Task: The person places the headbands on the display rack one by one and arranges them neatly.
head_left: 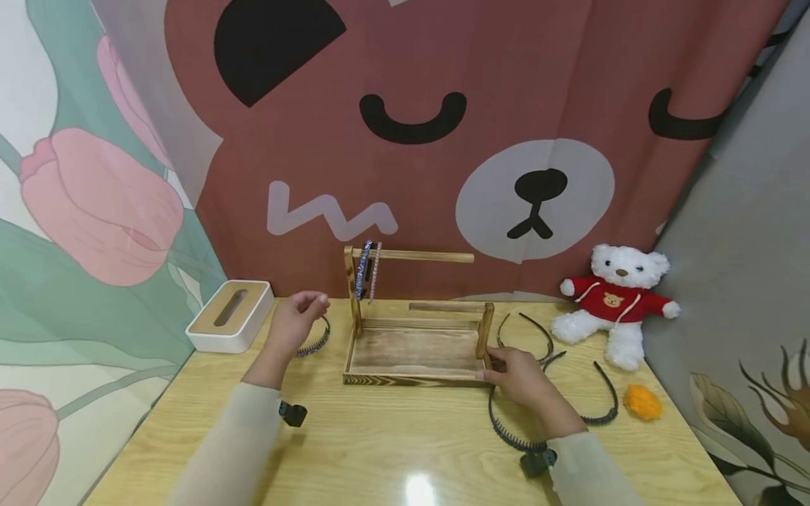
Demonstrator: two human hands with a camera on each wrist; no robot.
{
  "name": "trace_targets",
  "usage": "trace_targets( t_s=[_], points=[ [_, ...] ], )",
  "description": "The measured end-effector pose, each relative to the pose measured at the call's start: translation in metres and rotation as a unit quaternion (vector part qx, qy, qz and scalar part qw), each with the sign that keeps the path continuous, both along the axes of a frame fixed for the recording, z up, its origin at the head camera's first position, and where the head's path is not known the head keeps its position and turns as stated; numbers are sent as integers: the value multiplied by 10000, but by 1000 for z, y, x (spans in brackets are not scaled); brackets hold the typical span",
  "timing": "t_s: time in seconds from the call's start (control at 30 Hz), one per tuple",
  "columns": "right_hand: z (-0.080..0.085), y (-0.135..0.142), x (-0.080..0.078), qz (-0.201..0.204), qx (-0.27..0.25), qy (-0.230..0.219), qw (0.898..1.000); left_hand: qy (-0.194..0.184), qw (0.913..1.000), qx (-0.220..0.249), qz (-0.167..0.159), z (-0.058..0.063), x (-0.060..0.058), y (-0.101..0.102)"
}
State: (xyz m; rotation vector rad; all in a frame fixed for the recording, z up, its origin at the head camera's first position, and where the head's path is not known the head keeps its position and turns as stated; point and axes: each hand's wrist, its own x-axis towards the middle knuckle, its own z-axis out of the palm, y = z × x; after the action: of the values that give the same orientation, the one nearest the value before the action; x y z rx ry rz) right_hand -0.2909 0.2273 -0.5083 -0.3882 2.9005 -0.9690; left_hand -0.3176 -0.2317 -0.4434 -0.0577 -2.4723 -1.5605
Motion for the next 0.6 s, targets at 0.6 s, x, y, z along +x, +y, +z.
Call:
trace_targets(
  t_s=[0.6],
  points=[
    [0,0,1,-40,-26,-117,9999,143,9325,-3576,-496,-64,18,-82]
  ],
)
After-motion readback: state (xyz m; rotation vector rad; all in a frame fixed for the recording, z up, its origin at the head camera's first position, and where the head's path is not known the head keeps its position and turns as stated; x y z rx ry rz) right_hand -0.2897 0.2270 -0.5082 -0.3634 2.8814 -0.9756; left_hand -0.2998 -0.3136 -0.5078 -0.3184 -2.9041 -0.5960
